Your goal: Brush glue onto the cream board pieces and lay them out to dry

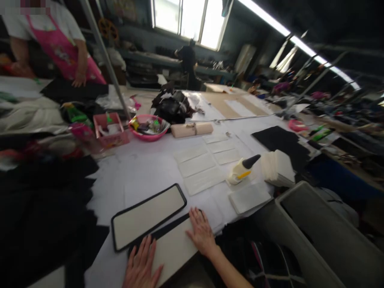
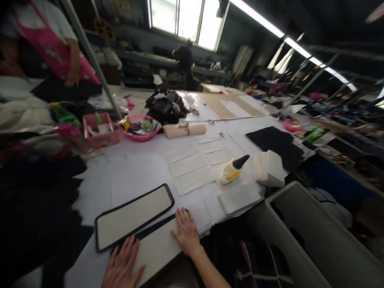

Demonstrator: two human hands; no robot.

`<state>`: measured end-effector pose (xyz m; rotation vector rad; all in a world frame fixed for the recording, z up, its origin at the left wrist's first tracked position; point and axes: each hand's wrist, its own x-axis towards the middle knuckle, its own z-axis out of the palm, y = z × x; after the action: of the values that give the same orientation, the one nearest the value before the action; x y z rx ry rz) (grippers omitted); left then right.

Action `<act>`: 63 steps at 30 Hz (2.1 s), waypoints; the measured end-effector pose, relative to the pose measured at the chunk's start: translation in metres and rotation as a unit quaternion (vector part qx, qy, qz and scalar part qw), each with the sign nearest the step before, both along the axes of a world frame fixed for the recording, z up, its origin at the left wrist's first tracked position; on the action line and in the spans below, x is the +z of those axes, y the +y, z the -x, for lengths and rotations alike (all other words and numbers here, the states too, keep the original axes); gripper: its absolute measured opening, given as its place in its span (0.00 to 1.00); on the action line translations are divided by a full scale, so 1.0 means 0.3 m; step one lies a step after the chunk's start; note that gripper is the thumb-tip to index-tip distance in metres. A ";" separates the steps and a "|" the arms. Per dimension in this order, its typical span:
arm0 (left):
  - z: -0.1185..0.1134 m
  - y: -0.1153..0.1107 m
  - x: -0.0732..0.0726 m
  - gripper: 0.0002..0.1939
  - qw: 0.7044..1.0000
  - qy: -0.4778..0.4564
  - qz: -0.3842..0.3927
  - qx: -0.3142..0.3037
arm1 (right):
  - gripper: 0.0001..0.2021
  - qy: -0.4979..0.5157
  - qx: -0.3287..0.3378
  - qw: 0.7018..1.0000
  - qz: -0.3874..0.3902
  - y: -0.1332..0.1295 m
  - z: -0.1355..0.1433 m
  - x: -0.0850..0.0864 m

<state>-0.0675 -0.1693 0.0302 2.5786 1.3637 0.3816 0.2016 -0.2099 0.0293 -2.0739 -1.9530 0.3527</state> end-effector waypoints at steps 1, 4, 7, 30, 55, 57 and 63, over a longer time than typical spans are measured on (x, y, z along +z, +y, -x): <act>0.014 -0.002 -0.024 0.31 1.000 0.025 0.010 -0.015 | 0.34 -0.010 0.006 1.000 0.004 0.006 0.003 -0.003; 0.042 -0.007 -0.059 0.34 0.998 0.051 -0.002 -0.047 | 0.34 -0.037 0.003 0.999 0.005 0.022 0.011 -0.012; 0.043 -0.007 -0.051 0.36 0.997 0.043 -0.023 -0.056 | 0.34 -0.067 0.007 0.998 0.005 0.021 0.017 -0.017; 0.028 -0.043 -0.006 0.34 0.997 0.051 -0.017 -0.058 | 0.33 -0.054 0.171 0.984 0.003 0.014 0.269 0.033; 0.155 -0.162 0.062 0.23 0.972 -0.076 0.065 0.212 | 0.29 0.043 -0.139 0.988 -0.045 -0.155 -0.071 0.006; 0.164 -0.185 0.057 0.20 0.970 -0.081 0.086 0.212 | 0.29 0.054 -0.144 0.987 -0.038 -0.168 -0.069 -0.001; 0.150 -0.198 0.068 0.20 0.973 -0.076 0.064 0.208 | 0.27 0.111 -0.180 0.976 -0.060 -0.154 -0.044 0.042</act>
<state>-0.1126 -0.2285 0.0505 2.1029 1.8019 0.5238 0.2148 -0.2561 0.0419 -2.1500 -1.4030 0.3590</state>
